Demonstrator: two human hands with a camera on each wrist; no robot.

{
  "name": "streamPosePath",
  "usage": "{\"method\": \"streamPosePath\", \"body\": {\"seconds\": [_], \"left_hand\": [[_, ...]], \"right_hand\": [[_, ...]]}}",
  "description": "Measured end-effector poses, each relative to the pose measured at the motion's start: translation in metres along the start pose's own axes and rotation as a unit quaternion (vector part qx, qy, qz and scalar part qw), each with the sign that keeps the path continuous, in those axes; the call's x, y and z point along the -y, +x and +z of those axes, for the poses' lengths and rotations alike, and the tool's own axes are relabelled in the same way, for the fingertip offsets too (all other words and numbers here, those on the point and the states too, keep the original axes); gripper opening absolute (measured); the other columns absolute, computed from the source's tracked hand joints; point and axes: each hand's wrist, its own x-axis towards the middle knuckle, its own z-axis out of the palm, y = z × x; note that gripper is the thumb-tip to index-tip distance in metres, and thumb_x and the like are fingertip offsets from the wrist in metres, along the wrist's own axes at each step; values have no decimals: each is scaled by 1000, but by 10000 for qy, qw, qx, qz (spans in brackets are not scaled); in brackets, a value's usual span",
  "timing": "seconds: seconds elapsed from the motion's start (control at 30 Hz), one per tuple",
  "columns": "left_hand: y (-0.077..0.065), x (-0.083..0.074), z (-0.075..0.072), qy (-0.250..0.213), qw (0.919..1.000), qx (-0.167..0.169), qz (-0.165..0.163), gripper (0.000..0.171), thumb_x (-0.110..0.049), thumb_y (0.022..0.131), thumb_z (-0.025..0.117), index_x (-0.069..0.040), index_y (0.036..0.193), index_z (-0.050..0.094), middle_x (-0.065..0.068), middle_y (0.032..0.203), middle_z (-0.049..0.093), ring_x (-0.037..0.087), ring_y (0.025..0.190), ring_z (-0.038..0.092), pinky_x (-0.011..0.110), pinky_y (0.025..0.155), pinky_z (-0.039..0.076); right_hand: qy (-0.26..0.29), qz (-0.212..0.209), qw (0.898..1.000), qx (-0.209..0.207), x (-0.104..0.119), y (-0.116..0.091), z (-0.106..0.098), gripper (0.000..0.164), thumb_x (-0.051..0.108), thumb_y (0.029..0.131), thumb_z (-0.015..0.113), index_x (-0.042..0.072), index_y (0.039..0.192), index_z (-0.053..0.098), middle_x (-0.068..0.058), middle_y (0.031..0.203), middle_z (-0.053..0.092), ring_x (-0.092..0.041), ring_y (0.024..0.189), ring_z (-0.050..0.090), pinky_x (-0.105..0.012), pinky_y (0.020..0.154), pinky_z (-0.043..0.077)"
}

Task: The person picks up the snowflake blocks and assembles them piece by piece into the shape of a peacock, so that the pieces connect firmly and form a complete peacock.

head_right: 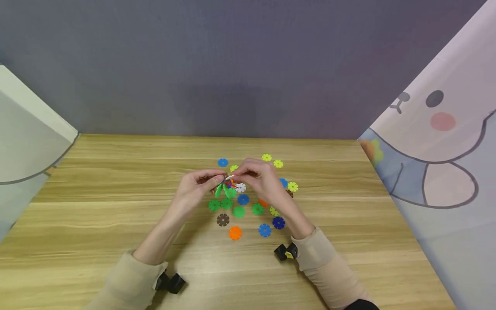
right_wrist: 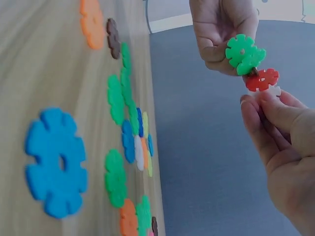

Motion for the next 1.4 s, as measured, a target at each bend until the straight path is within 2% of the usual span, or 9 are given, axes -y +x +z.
{"method": "streamPosePath", "body": {"seconds": [0.17,0.3,0.43,0.53,0.67,0.8,0.97,1.13,1.4], "left_hand": [[0,-4,1,-281,9995,-102,-112,20,-16,98,71,-11,117,77,9,109,74,15,87,65,38,85,61],[1,-4,2,-340,9990,-260,-156,21,-13,98,70,-10,118,75,9,106,72,19,87,66,32,81,61],[3,-3,3,-443,9984,-336,-100,23,-10,97,70,-8,120,73,11,103,71,31,91,67,27,78,61],[4,-4,3,-491,9981,-373,-77,22,-9,97,70,-7,119,72,11,106,71,36,96,67,35,83,63],[3,-5,3,-461,9982,-369,-109,22,-10,97,70,-9,119,72,10,109,71,28,94,68,45,90,62],[3,-6,3,-551,9978,-358,-73,22,-9,97,70,-8,120,72,10,109,70,19,90,67,47,92,61],[5,-6,3,-616,9974,-365,-30,22,-7,97,70,-7,119,72,10,107,69,18,89,65,36,87,62],[5,-6,3,-453,9982,-384,66,23,-7,96,70,-8,119,73,9,107,70,17,90,63,20,78,57],[5,-6,3,-463,9981,-386,88,23,-8,97,70,-8,119,74,8,106,69,17,90,62,19,76,55]], "right_hand": [[230,524,9981,205,-3,4,-10,20,-8,91,70,-3,110,73,-22,106,74,-13,86,75,-35,77,65],[285,1008,9936,424,-13,8,-25,28,-2,97,66,-3,125,68,-26,119,71,-22,93,76,-41,80,64],[56,1406,9890,460,-31,13,-45,27,4,100,65,-2,126,68,-26,120,71,-31,96,74,-41,82,64],[-370,1613,9847,553,-45,18,-58,27,7,100,66,-1,125,69,-23,118,73,-34,98,73,-40,83,64],[-972,1956,9718,882,-64,21,-70,29,10,100,68,0,127,69,-20,115,74,-36,99,70,-38,79,64],[-1279,2352,9571,1106,-79,23,-76,31,13,99,70,1,127,69,-17,115,73,-31,101,67,-32,79,62],[-1585,2599,9454,1167,-91,26,-79,30,14,96,74,6,125,72,-13,114,74,-24,102,65,-24,81,56],[-1734,2651,9413,1168,-98,28,-79,32,13,92,78,4,123,73,-14,110,73,-24,94,65,-26,79,55],[-1979,2573,9379,1223,-99,30,-77,22,13,91,80,5,111,76,-14,106,70,-23,85,60,-30,76,51]]}}
